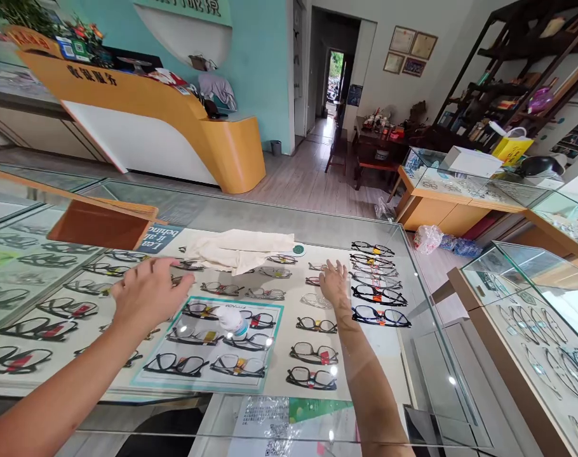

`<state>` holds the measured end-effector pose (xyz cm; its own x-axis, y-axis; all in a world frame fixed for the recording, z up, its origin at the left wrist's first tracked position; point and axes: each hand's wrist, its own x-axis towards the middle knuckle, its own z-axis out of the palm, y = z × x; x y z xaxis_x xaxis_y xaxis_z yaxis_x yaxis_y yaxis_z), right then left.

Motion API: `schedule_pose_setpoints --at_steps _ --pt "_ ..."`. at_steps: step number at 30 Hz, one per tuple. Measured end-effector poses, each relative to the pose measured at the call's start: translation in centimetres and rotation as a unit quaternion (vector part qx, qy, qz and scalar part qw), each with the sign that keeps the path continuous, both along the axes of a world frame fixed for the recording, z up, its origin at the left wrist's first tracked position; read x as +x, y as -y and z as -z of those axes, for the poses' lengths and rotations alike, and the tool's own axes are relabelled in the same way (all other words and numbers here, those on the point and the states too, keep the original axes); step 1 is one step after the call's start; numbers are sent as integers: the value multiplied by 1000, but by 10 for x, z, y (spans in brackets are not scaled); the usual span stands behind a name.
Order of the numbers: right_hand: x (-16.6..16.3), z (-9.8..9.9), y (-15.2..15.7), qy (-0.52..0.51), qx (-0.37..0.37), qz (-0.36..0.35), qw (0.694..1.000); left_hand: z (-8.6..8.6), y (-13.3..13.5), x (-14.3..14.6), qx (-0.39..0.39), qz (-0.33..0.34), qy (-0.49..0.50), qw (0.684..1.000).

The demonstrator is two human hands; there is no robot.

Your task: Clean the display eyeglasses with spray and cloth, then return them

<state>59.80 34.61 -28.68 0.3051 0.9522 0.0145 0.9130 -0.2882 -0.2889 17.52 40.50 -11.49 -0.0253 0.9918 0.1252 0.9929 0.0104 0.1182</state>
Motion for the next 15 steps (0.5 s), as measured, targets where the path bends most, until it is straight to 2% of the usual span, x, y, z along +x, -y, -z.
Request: schedule_pose_setpoints --at_steps 7,11,15 --pt "-1 7 -10 14 -7 -15 1000 2 0 -1 4 6 -2 1000" --pt "-11 -7 -4 38 20 -9 999 1 1 -1 17 15 8 1000" --pt "-51 -27 15 70 60 -35 995 4 1 -3 40 21 15 999"
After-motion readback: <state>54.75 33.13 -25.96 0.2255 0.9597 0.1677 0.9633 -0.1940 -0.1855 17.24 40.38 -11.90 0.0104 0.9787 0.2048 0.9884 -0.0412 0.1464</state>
